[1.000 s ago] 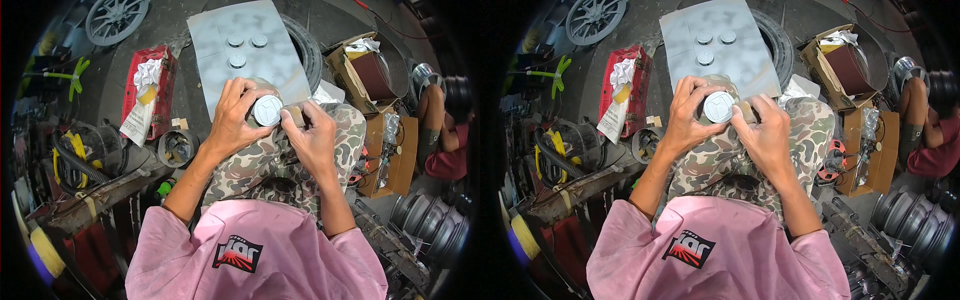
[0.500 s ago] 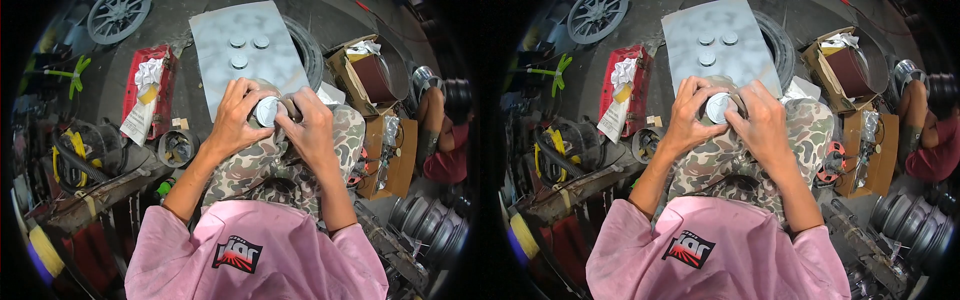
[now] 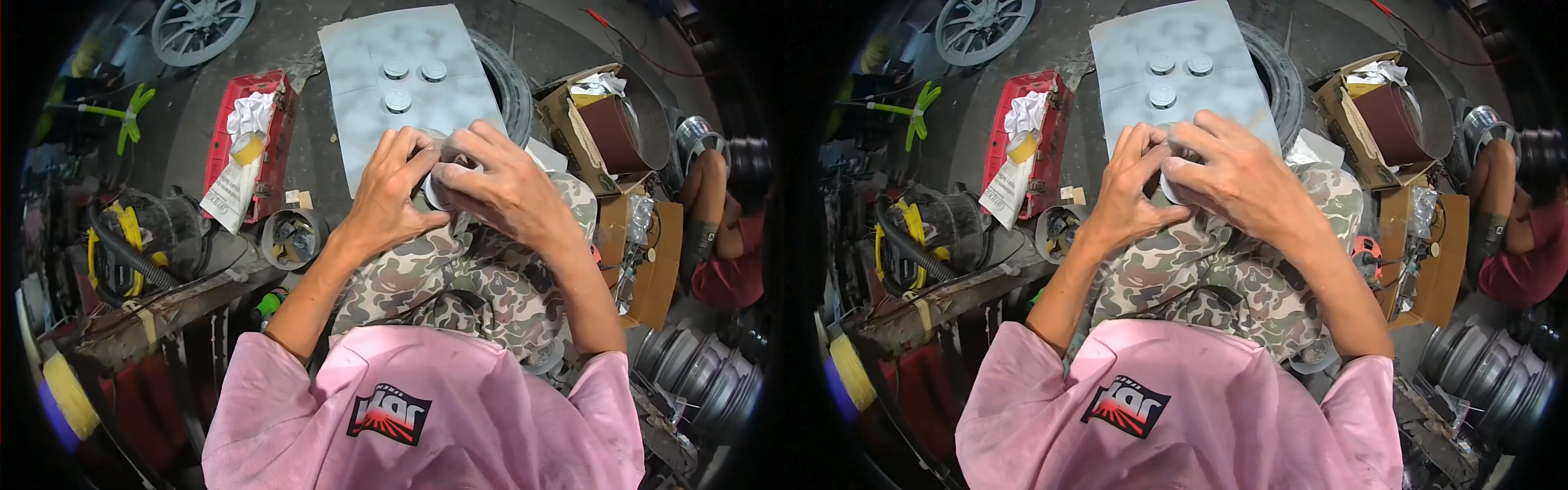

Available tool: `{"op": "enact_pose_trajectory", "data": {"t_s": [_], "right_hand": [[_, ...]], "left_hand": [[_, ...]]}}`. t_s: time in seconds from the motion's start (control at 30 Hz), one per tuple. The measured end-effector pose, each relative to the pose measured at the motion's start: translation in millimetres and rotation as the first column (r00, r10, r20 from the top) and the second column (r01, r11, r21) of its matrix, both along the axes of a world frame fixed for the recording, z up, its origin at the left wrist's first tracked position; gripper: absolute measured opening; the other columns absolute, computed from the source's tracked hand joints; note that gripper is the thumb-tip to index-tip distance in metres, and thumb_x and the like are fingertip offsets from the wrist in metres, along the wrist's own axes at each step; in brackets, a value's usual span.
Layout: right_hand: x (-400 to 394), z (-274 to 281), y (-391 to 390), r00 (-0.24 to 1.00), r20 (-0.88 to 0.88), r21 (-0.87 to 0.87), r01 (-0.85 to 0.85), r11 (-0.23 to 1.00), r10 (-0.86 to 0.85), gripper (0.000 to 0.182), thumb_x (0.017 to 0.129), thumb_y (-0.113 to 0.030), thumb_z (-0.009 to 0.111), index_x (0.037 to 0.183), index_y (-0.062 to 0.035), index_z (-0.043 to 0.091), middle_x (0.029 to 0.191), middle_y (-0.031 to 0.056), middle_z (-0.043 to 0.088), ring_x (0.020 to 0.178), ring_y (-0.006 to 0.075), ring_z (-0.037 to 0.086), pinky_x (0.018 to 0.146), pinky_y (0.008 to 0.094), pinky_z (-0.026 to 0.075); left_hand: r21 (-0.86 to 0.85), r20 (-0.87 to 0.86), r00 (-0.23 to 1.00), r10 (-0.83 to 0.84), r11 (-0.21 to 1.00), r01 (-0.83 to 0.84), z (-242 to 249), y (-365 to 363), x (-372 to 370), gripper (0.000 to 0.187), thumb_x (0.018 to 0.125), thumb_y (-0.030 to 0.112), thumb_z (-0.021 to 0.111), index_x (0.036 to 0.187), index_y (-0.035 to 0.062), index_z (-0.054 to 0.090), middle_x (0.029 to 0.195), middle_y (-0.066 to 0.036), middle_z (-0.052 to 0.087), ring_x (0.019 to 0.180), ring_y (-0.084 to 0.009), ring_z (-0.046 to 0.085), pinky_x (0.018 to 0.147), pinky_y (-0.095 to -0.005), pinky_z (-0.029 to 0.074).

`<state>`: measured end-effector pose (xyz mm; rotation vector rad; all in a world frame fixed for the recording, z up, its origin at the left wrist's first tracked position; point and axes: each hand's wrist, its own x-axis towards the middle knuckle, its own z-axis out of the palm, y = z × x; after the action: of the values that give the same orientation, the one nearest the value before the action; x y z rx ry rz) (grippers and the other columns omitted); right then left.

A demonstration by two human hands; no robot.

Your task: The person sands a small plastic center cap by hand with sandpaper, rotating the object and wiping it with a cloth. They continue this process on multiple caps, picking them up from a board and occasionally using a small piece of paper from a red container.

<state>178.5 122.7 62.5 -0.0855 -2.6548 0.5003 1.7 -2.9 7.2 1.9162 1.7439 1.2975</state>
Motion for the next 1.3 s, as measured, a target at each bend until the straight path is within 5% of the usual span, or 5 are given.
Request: {"op": "enact_pose_trajectory", "data": {"t_s": [0.23, 0.43, 0.83, 1.03, 1.3], "right_hand": [[-0.2, 2.3, 2.1, 0.993, -0.076, -0.117, -0.094, 0.989, 0.086, 0.021, 0.084, -0.006, 0.081, 0.101, -0.0050, 0.068, 0.117, 0.0125, 0.063, 0.104, 0.0310, 0.064, 0.085, 0.0426, 0.056], [25.3, -12.3, -8.6, 0.817, -0.025, -0.676, 0.411, 0.612, -0.576, 0.019, 0.094, -0.007, 0.085, 0.098, -0.0003, 0.068, 0.090, 0.0024, 0.062, 0.079, 0.0105, 0.058, 0.069, 0.0290, 0.048], [22.2, -27.5, -20.0, 0.831, -0.055, -0.685, 0.372, 0.626, -0.554, 0.017, 0.099, -0.010, 0.082, 0.107, 0.0045, 0.080, 0.090, 0.0035, 0.061, 0.078, 0.0090, 0.057, 0.069, 0.0273, 0.046], [2.9, -33.3, -41.9, 0.836, 0.105, -0.984, 0.165, 0.064, -0.539, 0.015, 0.101, -0.006, 0.081, 0.104, 0.0068, 0.074, 0.094, 0.0014, 0.063, 0.078, 0.0042, 0.058, 0.067, 0.0218, 0.049], [11.3, -30.5, -36.0, 0.748, 0.017, -0.876, 0.331, 0.350, -0.664, 0.016, 0.098, -0.005, 0.084, 0.096, 0.0059, 0.072, 0.090, 0.0003, 0.057, 0.075, 0.0055, 0.056, 0.066, 0.0225, 0.046]], "left_hand": [[-0.011, -0.018, 1.000, 0.007, 1.000, -0.007, -1.7, 0.3, -1.8, 0.069, 0.056, 0.012, 0.094, 0.120, -0.0001, 0.073, 0.115, -0.014, 0.059, 0.108, -0.0354, 0.058, 0.093, -0.0470, 0.051], [-0.008, 0.074, 0.997, 0.023, 1.000, -0.023, 1.3, -0.5, -7.5, 0.070, 0.061, 0.014, 0.098, 0.127, 0.0037, 0.076, 0.115, -0.010, 0.061, 0.107, -0.0275, 0.061, 0.091, -0.0415, 0.052], [-0.152, 0.102, 0.989, 0.103, 0.985, -0.087, 15.7, -3.8, -14.5, 0.070, 0.067, 0.013, 0.101, 0.130, 0.0022, 0.074, 0.114, -0.009, 0.066, 0.107, -0.0232, 0.068, 0.091, -0.0360, 0.055], [-0.074, 0.224, 0.974, -0.046, 0.995, 0.064, 22.1, 0.8, -18.3, 0.065, 0.073, 0.010, 0.098, 0.133, 0.0019, 0.073, 0.129, -0.011, 0.071, 0.118, -0.0243, 0.071, 0.102, -0.0376, 0.057], [-0.081, 0.874, 0.485, -0.037, 0.972, 0.220, 12.0, 6.6, -6.7, 0.078, 0.105, 0.028, 0.078, 0.163, -0.0091, 0.041, 0.124, -0.017, 0.073, 0.106, -0.0220, 0.076, 0.088, -0.0328, 0.063]]}}
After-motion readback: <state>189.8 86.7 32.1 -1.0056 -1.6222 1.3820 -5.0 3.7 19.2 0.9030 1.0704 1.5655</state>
